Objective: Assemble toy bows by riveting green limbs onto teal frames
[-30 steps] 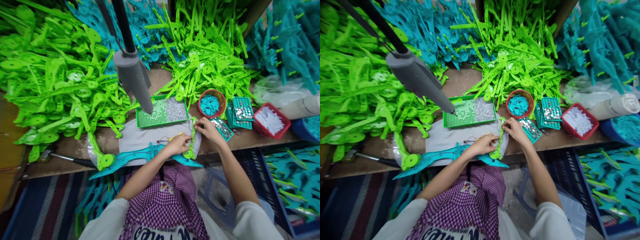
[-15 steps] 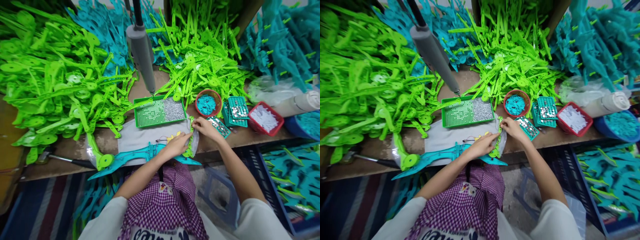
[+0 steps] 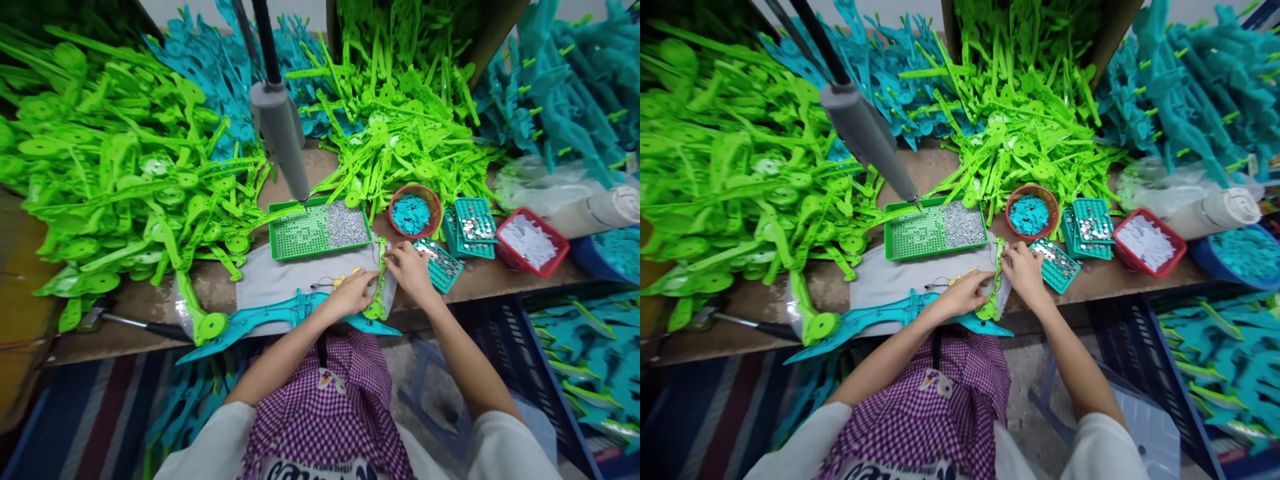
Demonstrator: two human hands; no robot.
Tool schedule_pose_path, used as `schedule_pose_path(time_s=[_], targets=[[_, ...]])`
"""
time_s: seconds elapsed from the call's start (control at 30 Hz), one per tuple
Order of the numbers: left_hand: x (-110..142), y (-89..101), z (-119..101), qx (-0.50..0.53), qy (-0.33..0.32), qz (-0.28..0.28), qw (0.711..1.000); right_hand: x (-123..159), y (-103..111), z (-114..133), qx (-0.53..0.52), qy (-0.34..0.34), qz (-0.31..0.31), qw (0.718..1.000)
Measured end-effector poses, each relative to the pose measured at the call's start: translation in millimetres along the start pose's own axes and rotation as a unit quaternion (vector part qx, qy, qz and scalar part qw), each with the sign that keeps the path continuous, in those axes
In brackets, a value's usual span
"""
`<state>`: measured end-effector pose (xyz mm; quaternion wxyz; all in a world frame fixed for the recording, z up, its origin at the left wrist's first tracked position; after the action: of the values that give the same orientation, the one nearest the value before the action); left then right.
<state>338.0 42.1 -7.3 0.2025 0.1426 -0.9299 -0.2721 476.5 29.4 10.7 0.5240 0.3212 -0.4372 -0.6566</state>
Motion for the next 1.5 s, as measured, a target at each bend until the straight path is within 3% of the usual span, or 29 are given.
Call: schedule_pose_path(time_s=[0.23, 0.4, 0.63, 0.87, 1.07, 1.27, 1.37, 1.5], targets=[[0.1, -0.9, 0.6, 0.008, 0.000, -0.001, 1.000, 3.7, 3.0, -10.7, -0.095, 0.018, -0.012, 0.995], [5.9, 4.5, -6.2, -0.045, 0.008, 0.013, 0.999, 15.3, 6.5, -21.6, -0.146, 0.002, -0.068, 0.987], [-23.5, 32.1, -8.5, -0.028, -0.008, -0.091, 0.995, 25.2, -3.9, -11.4, -0.095, -0.018, -0.076, 0.992], [-42.2, 32.4, 8.2, 0.018, 0.005, -0.124, 0.992, 10.1, -4.7, 2.8, -0.015, -0.008, -0.028, 0.999], [-44.3, 29.6, 19.2, 0.080, 0.006, -0.124, 0.989, 10.0, 2.9, -5.3, -0.050, -0.049, -0.055, 0.996], [-42.9, 29.2, 20.8, 0.108, -0.004, -0.136, 0.985, 13.9, -0.1, -17.7, -0.153, -0.051, -0.069, 0.984], [-41.8, 28.0, 18.2, 0.106, -0.013, -0.112, 0.988, 20.5, 1.1, -20.7, -0.183, -0.058, -0.095, 0.977], [-40.6, 29.0, 6.9, 0.053, -0.038, -0.076, 0.995, 25.4, -6.6, -11.1, -0.143, -0.070, -0.084, 0.984]])
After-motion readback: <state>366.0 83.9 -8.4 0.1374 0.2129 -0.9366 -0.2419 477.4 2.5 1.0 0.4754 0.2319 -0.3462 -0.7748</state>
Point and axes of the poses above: each hand's wrist, its own x-axis away from the middle knuckle, its own y-axis out of the back of the hand, z = x × y, the point moved 8 cm from there along -x, towards the middle knuckle, and after that the axes turned 5 degrees about z, right-handed, at the moved point
